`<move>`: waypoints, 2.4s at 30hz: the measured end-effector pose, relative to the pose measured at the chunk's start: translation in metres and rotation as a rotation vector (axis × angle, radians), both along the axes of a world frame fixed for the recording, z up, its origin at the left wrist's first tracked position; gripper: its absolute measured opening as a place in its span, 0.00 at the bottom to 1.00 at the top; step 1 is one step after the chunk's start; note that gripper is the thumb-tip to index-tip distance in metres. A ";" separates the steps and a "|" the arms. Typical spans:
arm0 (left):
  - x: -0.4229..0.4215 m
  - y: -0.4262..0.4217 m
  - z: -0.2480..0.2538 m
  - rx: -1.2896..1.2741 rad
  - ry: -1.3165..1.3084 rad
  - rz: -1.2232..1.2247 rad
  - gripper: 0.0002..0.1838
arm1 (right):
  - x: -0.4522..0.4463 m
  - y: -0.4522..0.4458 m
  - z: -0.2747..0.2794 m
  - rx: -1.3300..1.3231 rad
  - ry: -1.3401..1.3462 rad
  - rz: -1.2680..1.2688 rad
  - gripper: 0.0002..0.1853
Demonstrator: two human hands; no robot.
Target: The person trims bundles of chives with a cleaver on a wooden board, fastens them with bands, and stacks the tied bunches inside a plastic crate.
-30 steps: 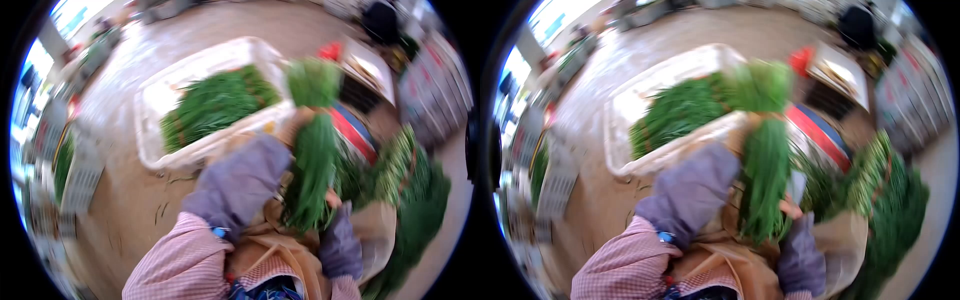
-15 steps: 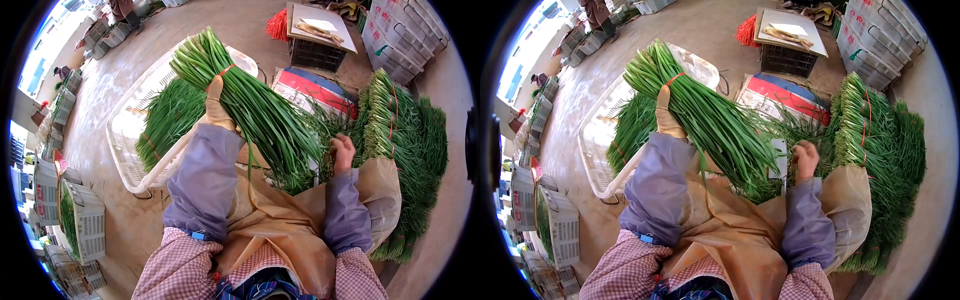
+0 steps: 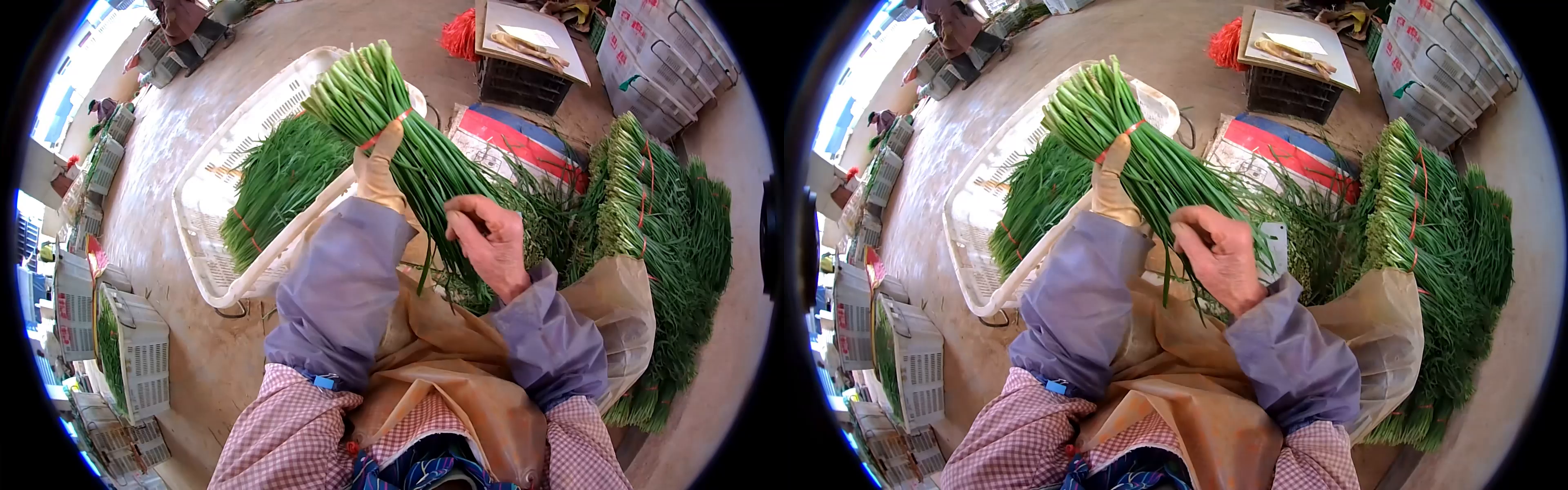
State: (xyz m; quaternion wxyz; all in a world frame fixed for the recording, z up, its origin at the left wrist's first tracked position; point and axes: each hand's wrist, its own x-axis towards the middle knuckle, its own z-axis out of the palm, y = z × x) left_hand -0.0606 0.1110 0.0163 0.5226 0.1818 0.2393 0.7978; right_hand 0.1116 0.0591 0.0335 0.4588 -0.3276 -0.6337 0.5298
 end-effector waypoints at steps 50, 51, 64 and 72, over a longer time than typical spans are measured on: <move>-0.043 0.000 0.012 -0.261 -0.126 0.079 0.17 | 0.059 0.006 -0.065 -0.221 -0.226 -0.083 0.08; -0.043 0.000 0.012 -0.254 -0.133 0.077 0.17 | 0.050 0.004 -0.067 -0.212 -0.224 -0.157 0.09; -0.032 -0.007 0.022 -0.284 -0.194 0.078 0.17 | 0.042 0.008 -0.059 -0.375 0.196 -0.239 0.05; -0.013 -0.004 0.015 -0.282 -0.147 0.034 0.18 | -0.009 0.020 -0.033 -0.043 -0.089 -0.114 0.06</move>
